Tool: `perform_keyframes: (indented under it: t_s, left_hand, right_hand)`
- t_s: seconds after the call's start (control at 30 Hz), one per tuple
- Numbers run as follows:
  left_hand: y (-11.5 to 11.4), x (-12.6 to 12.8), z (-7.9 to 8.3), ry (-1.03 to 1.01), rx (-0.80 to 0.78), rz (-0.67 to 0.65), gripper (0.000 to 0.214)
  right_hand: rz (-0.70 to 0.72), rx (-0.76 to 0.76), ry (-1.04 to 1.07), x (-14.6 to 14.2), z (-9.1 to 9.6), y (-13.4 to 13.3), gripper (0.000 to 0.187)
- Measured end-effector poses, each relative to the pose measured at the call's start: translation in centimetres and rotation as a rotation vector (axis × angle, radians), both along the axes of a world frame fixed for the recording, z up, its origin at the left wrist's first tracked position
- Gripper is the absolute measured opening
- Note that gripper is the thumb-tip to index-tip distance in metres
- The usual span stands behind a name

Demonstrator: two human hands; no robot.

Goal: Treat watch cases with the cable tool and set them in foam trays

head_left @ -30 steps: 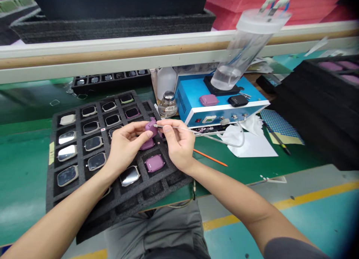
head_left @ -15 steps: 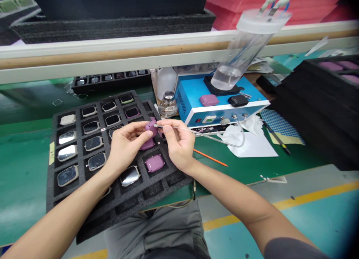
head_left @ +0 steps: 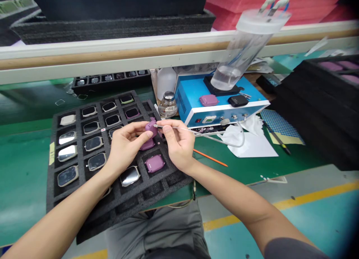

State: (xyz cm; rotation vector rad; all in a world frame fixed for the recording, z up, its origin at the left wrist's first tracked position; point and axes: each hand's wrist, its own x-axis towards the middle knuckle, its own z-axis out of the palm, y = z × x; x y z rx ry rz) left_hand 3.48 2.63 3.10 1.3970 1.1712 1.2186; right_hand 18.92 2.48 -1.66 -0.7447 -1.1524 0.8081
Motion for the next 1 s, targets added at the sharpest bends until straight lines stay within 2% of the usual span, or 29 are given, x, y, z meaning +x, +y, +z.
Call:
perform_keyframes:
  t_s: [0.33, 0.67, 0.8, 0.9, 1.0]
  left_hand:
    - [-0.1, 0.1, 0.3, -0.028, -0.016, 0.002, 0.037]
    - [0.1, 0.2, 0.3, 0.057, -0.001, 0.017, 0.035]
    - [0.2, -0.7, 2.4, 0.243, 0.049, 0.004, 0.032]
    - [0.6, -1.9, 4.4, 0.519, 0.120, -0.023, 0.031]
    - [1.8, -2.7, 4.9, 0.822, 0.225, -0.039, 0.032]
  right_hand:
    - [-0.004, -0.011, -0.010, 0.0, 0.2, -0.1, 0.023]
    - [-0.025, -0.019, -0.028, -0.1, 0.1, -0.1, 0.023]
    - [-0.045, -0.018, -0.040, 0.0, 0.2, -0.5, 0.023]
    - [-0.069, -0.018, -0.034, 0.2, 0.3, -0.6, 0.022]
    - [-0.088, -0.015, -0.014, 0.3, 0.3, -0.4, 0.022]
